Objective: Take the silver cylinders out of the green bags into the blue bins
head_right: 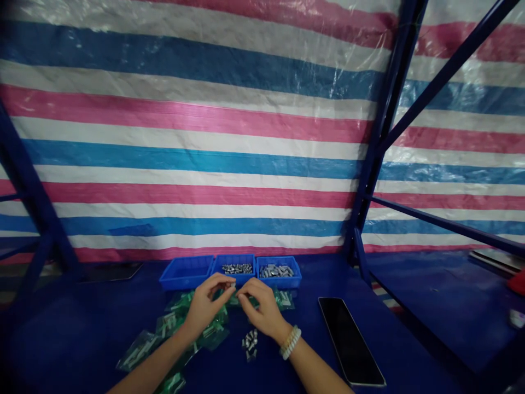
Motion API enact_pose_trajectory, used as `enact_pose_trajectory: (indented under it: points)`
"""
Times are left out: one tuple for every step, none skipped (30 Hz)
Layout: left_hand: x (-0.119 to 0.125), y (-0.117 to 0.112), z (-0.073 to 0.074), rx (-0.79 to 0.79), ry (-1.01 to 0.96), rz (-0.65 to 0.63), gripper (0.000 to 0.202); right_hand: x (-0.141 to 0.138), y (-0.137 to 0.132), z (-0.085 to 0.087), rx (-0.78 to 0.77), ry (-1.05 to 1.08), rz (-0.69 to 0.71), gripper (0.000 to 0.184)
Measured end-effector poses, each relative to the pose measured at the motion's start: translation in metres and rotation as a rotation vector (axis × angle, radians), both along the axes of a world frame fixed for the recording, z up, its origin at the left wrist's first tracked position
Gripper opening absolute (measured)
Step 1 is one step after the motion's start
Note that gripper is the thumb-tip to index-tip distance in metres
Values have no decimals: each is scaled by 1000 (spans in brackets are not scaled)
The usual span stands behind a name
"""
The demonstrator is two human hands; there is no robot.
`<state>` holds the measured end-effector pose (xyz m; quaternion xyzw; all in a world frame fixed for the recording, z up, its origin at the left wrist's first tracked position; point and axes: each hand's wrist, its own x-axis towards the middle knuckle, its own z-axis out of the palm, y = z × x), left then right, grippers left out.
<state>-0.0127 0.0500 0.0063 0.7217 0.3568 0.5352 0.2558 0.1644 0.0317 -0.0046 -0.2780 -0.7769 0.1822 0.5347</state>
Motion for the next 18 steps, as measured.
enact_pose_trajectory:
  points:
    - [1,10,3,32,31,27,13,3,2,1,5,15,-28,18]
    - [2,20,7,53,59,63,14,5,3,1,11,27,-48,18]
    - [4,29,11,60,83,104,16,7,4,2,17,36,-59,17]
    - [6,36,13,53,99,147,22,9,5,2,22,41,-63,17]
    - [7,40,16,40,115,185,31,10,5,3,26,43,-62,17]
    - [8,41,16,22,136,209,39,10,5,3,29,42,-60,17]
    - [9,38,16,2,167,212,45,11,4,3,30,41,-60,18]
    - [10,33,14,-20,219,183,45,10,4,4,32,43,-62,19]
    - [10,24,12,-43,296,123,40,10,3,4,33,45,-63,19]
    - [10,15,8,-71,387,40,32,10,3,4,35,48,-64,20]
    - [9,4,3,-102,484,-60,24,10,2,4,37,54,-65,21]
    - [8,-5,-1,-131,572,-155,19,10,2,4,39,59,-67,21]
    - [8,-13,-5,-153,642,-234,17,10,2,4,41,64,-69,22]
    - [7,-20,-9,-164,688,-287,18,10,2,4,41,65,-72,22]
    - [7,-24,-12,-167,710,-318,21,10,2,3,41,65,-77,22]
    - [7,-26,-14,-167,719,-334,23,10,2,3,41,66,-82,22]
    - [7,-26,-15,-167,725,-340,22,10,2,3,42,64,-86,22]
    - [7,-26,-16,-172,729,-343,19,10,3,3,44,64,-91,21]
